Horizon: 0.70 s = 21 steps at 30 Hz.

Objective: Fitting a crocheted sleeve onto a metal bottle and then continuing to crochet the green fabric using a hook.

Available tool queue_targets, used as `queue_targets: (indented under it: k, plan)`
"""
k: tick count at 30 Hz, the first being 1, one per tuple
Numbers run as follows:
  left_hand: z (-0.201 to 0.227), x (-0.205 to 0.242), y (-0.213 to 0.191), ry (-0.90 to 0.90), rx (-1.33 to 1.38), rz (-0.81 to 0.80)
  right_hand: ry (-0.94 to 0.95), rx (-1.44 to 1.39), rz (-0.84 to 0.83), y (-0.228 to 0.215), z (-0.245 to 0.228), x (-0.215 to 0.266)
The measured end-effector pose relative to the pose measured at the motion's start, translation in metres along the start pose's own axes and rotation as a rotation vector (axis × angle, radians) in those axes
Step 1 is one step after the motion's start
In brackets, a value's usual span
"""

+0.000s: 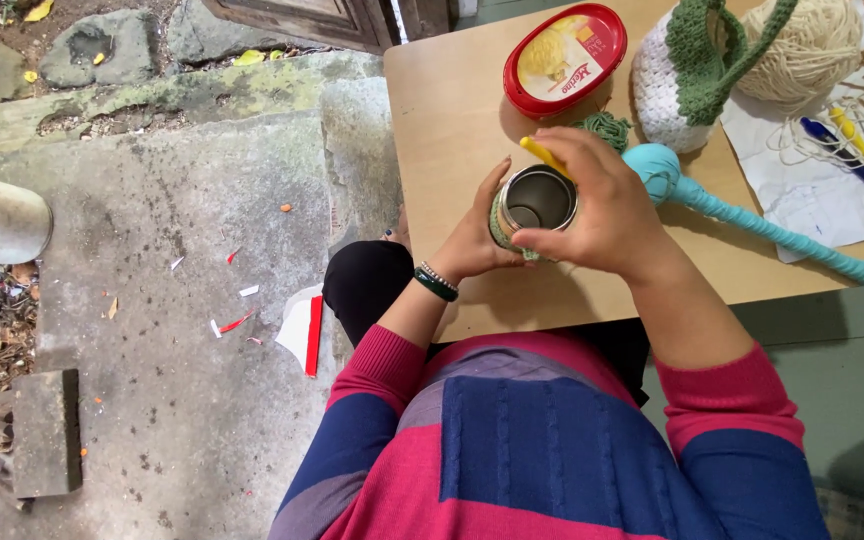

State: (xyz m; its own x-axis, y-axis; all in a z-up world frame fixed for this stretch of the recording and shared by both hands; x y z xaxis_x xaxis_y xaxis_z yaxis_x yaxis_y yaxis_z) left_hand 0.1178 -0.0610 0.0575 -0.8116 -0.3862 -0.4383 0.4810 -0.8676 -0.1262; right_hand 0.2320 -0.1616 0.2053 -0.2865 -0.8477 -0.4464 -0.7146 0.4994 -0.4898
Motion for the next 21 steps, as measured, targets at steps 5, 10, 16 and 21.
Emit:
queue_targets:
  k: [5, 10, 16, 21]
  plan:
    - [-0.034, 0.013, -0.004, 0.002, -0.008, 0.032, 0.020, 0.486, -0.051, 0.012, -0.019, -0.005]
    - [-0.020, 0.007, -0.001, 0.011, 0.071, 0.045, 0.466, 0.381, -0.114, -0.006, 0.009, -0.042]
    - [0.009, 0.009, 0.026, -0.104, 0.429, -0.022, 0.788, 0.220, -0.065, -0.030, 0.059, -0.060]
    - [0.008, 0.019, 0.036, -0.180, 0.464, -0.033, 0.826, 0.198, -0.066, -0.039, 0.055, -0.062]
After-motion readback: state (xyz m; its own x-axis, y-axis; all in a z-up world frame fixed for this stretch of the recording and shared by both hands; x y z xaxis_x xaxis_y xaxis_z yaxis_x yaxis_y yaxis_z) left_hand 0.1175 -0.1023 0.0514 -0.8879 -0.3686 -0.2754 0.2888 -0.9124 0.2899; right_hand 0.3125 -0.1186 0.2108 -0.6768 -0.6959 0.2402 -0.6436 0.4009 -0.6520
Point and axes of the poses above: each hand's wrist, its own x-axis away from the middle knuckle, its own y-axis out of the palm, z = x × y, the point moved 7 cm from there along -x, towards the middle knuckle, and after that the axes turned 11 degrees about y, right-handed, at the moved point
